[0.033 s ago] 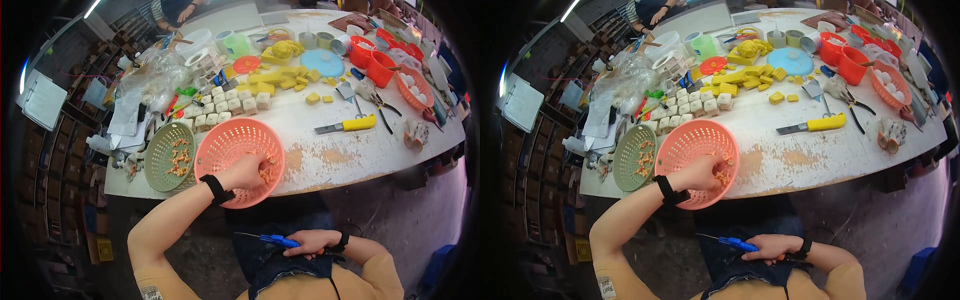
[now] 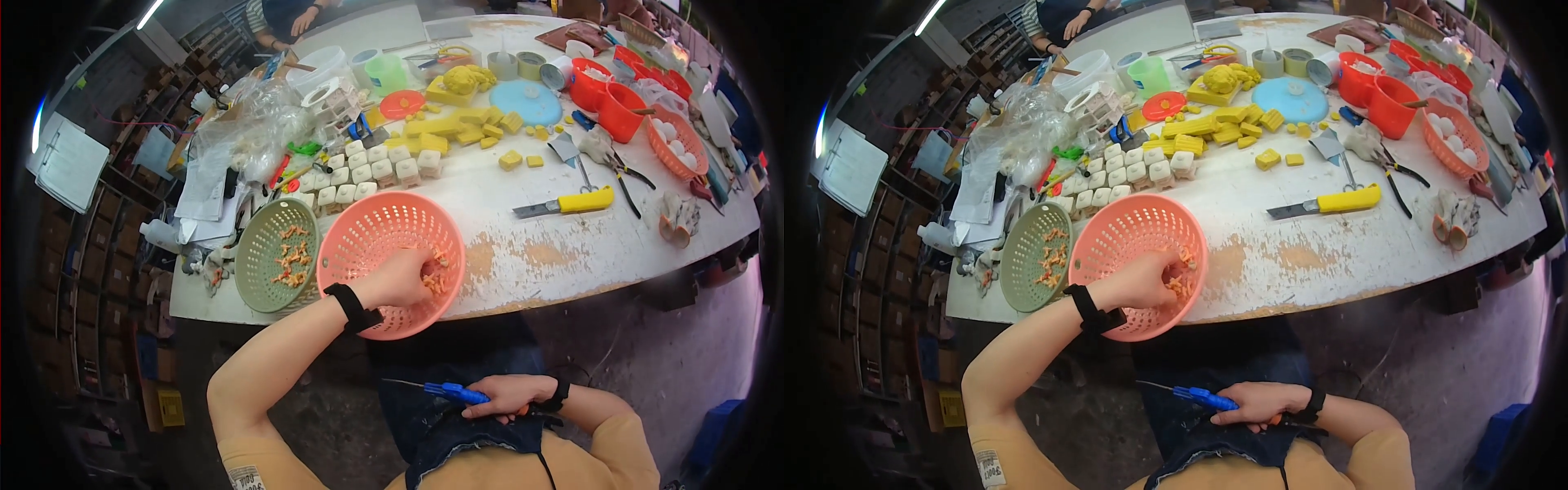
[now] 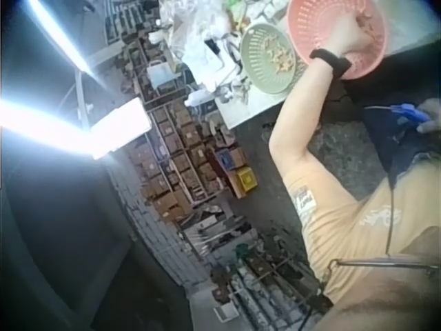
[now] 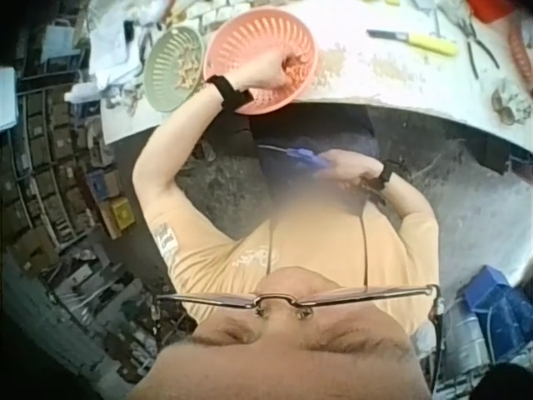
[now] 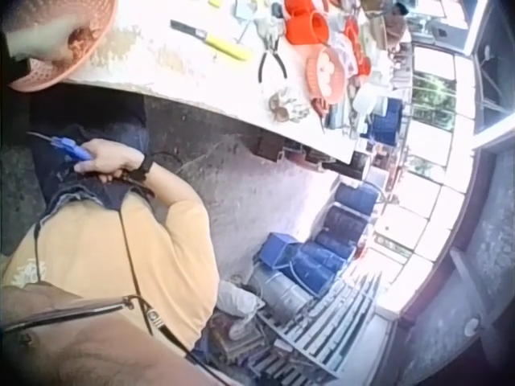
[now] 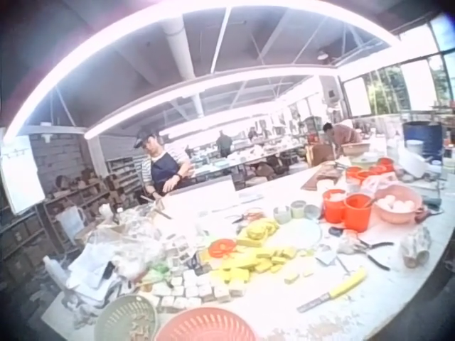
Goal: Inspecting and sorting small orange plastic parts from a collection basket using a probe tool.
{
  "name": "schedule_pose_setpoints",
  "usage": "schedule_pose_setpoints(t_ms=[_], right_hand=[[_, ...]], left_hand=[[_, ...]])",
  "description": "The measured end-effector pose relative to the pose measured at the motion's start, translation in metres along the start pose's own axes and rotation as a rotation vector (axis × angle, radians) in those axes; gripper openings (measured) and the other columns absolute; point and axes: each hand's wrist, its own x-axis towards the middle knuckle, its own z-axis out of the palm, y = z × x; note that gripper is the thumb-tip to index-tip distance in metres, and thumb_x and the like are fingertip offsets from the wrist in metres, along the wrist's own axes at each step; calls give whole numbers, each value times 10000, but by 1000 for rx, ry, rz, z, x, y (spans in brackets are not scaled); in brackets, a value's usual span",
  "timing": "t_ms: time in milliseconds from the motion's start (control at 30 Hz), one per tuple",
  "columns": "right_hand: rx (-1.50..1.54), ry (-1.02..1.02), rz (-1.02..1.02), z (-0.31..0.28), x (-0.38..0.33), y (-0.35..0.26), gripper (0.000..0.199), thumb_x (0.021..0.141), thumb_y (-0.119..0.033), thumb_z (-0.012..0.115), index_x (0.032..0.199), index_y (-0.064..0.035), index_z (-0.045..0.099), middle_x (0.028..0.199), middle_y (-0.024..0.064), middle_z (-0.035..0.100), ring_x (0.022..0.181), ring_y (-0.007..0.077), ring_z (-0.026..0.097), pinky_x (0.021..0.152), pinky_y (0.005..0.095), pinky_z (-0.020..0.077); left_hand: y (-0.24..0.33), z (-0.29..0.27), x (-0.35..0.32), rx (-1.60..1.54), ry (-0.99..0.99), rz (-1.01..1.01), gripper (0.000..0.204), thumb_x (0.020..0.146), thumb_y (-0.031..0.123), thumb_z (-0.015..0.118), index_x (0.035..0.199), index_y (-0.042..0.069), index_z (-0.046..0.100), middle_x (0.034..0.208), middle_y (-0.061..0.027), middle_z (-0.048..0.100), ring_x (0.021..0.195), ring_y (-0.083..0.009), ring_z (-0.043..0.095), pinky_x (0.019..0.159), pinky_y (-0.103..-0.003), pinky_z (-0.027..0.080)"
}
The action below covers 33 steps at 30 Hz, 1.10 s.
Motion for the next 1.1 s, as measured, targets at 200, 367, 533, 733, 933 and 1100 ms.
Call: schedule_pose_setpoints(t_ms=[200, 367, 533, 733, 933, 1100], right_hand=[[4, 10, 6, 1, -1, 1, 421, 958, -508, 580, 977, -87, 577, 568, 15, 557, 425, 85, 522, 360, 232, 375], [-4, -10, -17, 0, 0, -2, 403, 965, -464, 581, 954, -62, 551, 557, 37, 562, 437, 113, 557, 396, 246, 430], [-7, -4, -19, 3, 2, -2, 397, 966, -461, 582, 966, -65, 556, 556, 35, 558, 439, 110, 557, 394, 246, 427], [-17, -14, 1, 2, 2, -6, 398, 965, -462, 586, 981, -66, 558, 556, 28, 552, 439, 104, 550, 396, 244, 424], [-8, 8, 5, 6, 2, -2, 402, 964, -462, 589, 998, -63, 561, 557, 25, 548, 439, 104, 549, 394, 244, 420], [-9, -7, 15, 6, 2, -3, 400, 964, -463, 588, 997, -66, 561, 555, 22, 542, 438, 102, 545, 392, 243, 417]], left_hand=[[5, -23, -5, -388, -89, -226, 215, 770, 67, 713, 892, 12, 545, 782, -85, 604, 791, -197, 675, 642, -338, 558], [3, -39, -15, -909, -157, -360, 69, 888, 39, 580, 931, 26, 527, 856, -82, 596, 791, -211, 691, 730, -367, 607], [-3, -44, -21, -1103, -141, -445, 65, 889, 42, 553, 951, 24, 543, 911, -97, 598, 831, -236, 679, 778, -398, 595], [-14, -41, -23, -1222, -112, -418, 159, 885, 15, 563, 1040, 11, 596, 914, -80, 621, 799, -193, 646, 758, -340, 563], [-17, -37, -23, -1145, -149, -287, 157, 886, 26, 672, 1038, 22, 635, 920, -45, 650, 813, -138, 646, 758, -289, 548], [-15, -36, -28, -1137, -152, -303, 227, 888, 5, 668, 1113, 16, 641, 975, -63, 676, 845, -136, 660, 774, -272, 540]])
